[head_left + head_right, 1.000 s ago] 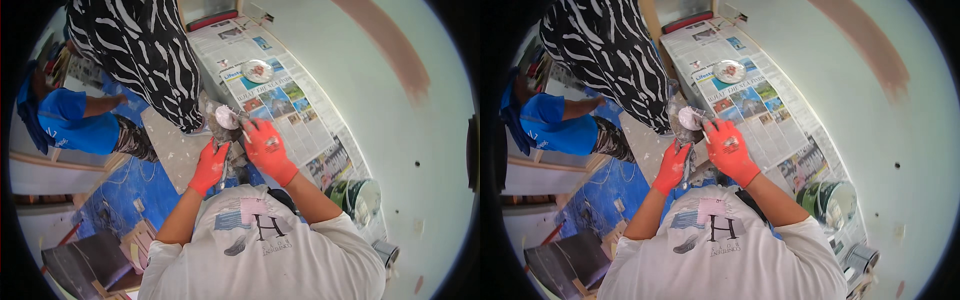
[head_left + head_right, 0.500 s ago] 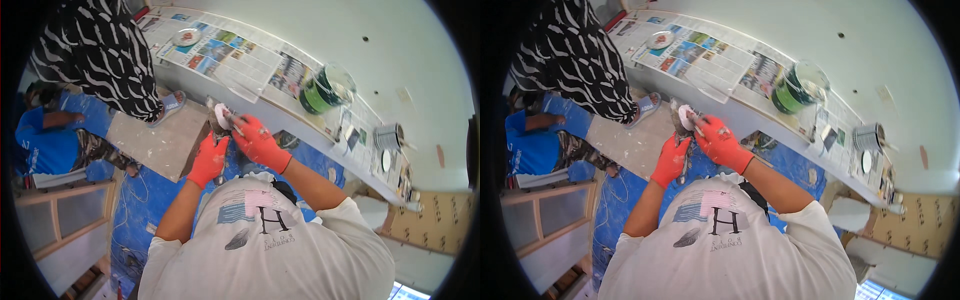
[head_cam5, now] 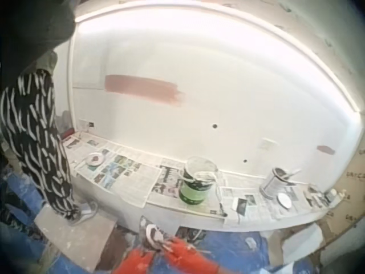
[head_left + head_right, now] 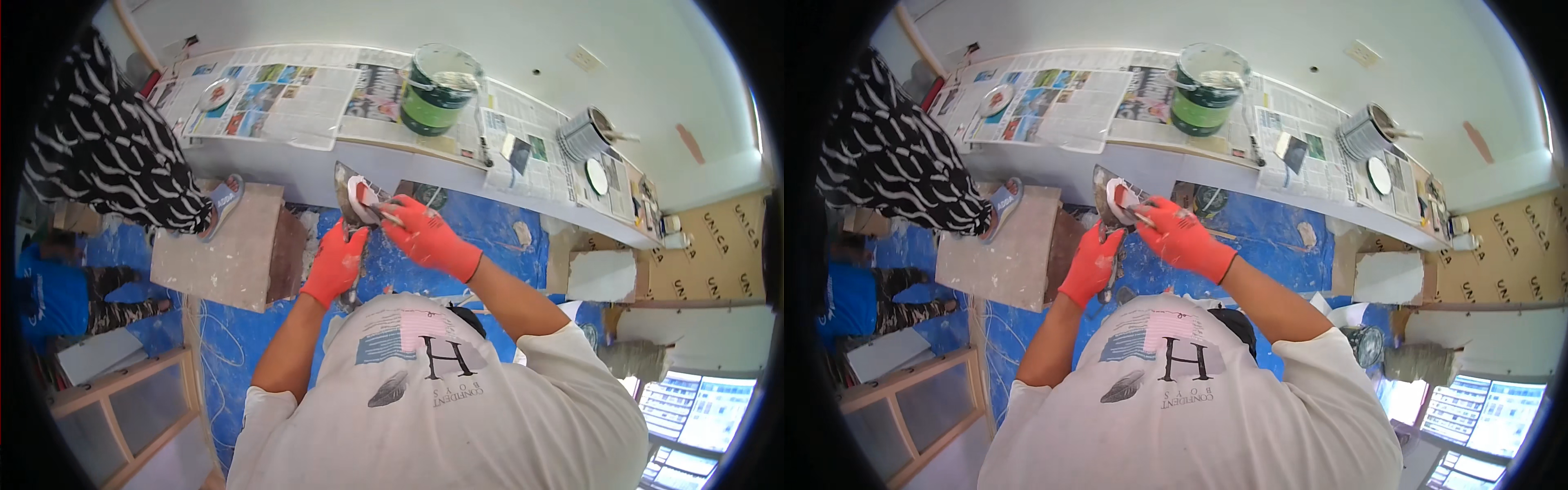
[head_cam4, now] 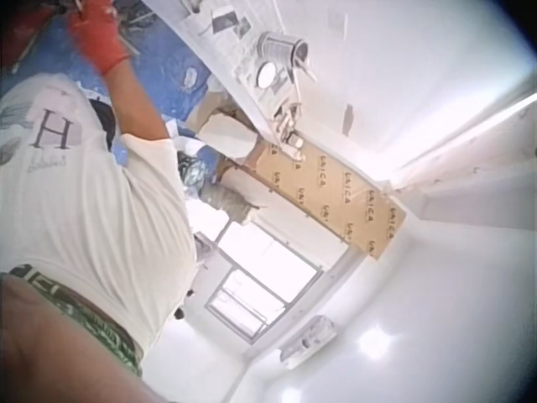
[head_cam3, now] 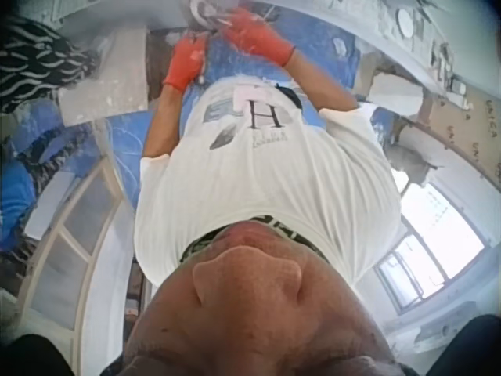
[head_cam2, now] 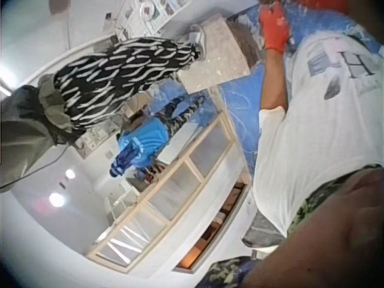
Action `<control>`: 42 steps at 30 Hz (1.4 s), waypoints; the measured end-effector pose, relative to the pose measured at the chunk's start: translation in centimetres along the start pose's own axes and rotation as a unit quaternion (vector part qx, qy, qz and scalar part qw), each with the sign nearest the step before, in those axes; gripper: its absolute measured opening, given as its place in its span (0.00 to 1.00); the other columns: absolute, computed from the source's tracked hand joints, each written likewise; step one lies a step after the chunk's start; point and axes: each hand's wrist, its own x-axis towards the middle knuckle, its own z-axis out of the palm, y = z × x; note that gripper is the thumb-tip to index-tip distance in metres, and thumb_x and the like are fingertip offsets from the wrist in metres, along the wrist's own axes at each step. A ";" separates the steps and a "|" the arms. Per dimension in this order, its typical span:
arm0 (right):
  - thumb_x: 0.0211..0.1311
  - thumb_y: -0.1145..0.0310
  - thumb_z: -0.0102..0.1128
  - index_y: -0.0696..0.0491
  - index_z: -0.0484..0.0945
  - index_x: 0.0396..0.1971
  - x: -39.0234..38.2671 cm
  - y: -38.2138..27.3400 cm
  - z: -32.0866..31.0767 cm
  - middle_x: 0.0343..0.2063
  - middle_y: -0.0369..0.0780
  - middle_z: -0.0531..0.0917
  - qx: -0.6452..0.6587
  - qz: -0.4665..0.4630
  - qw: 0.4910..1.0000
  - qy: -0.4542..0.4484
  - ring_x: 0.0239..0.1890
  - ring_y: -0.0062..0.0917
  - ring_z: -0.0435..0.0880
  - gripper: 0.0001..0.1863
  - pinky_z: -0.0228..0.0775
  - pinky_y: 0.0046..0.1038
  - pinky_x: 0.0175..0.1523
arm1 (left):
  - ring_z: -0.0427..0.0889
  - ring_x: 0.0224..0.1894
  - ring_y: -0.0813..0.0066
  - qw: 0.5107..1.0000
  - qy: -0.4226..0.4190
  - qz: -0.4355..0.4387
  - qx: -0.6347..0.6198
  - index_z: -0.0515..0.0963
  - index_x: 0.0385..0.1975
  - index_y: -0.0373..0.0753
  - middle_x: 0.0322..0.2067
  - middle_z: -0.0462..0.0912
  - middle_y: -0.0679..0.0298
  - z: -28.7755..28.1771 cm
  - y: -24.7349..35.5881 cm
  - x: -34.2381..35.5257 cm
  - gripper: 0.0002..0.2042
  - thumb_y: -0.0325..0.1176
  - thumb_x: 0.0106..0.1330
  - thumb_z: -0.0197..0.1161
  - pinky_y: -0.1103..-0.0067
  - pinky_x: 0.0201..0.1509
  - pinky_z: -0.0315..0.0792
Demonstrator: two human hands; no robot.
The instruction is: The person spreads pink putty onto a white wall using a scraper and a putty knife, taking the material from a pile on a larger metal plate.
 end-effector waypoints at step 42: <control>0.66 0.67 0.57 0.51 0.79 0.45 -23.2 5.3 -18.8 0.39 0.36 0.83 0.399 0.173 0.622 0.651 0.42 0.25 0.84 0.10 0.77 0.32 0.51 | 0.75 0.32 0.80 0.944 -0.223 0.175 -0.168 0.74 0.45 0.37 0.34 0.77 0.68 20.8 14.2 10.5 0.08 0.29 0.69 0.60 0.79 0.34 0.69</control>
